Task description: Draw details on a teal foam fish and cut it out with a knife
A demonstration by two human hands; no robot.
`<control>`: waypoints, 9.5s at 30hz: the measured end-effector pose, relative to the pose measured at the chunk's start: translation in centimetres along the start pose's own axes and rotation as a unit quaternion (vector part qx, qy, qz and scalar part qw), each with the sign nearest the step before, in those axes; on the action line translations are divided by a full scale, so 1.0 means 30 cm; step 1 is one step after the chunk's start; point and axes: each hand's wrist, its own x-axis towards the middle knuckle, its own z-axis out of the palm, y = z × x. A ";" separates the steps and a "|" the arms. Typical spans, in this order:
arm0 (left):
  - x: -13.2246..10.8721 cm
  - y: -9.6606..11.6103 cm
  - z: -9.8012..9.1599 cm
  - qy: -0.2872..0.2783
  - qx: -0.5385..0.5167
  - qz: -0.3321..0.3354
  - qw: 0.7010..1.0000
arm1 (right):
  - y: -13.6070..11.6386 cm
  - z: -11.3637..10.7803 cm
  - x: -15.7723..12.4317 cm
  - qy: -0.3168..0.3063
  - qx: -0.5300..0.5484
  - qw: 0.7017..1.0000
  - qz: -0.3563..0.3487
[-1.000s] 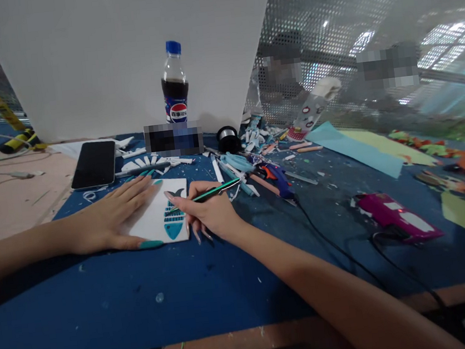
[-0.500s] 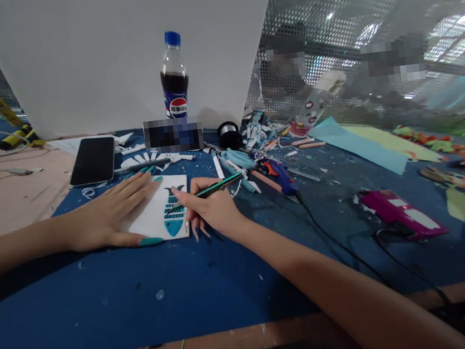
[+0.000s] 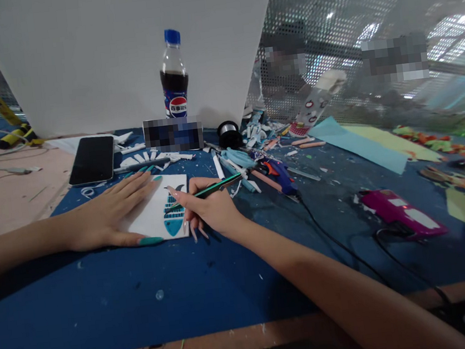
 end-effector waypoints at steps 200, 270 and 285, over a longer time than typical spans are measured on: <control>-0.013 -0.012 -0.008 0.001 0.012 0.025 1.000 | -0.008 -0.057 -0.033 0.039 0.000 0.998 0.047; -0.014 -0.025 0.002 -0.008 0.026 0.025 0.999 | 0.010 -0.070 -0.031 0.042 -0.039 0.997 0.047; -0.020 -0.045 0.028 0.034 0.030 0.046 0.998 | 0.013 -0.075 -0.033 0.043 -0.037 0.997 0.048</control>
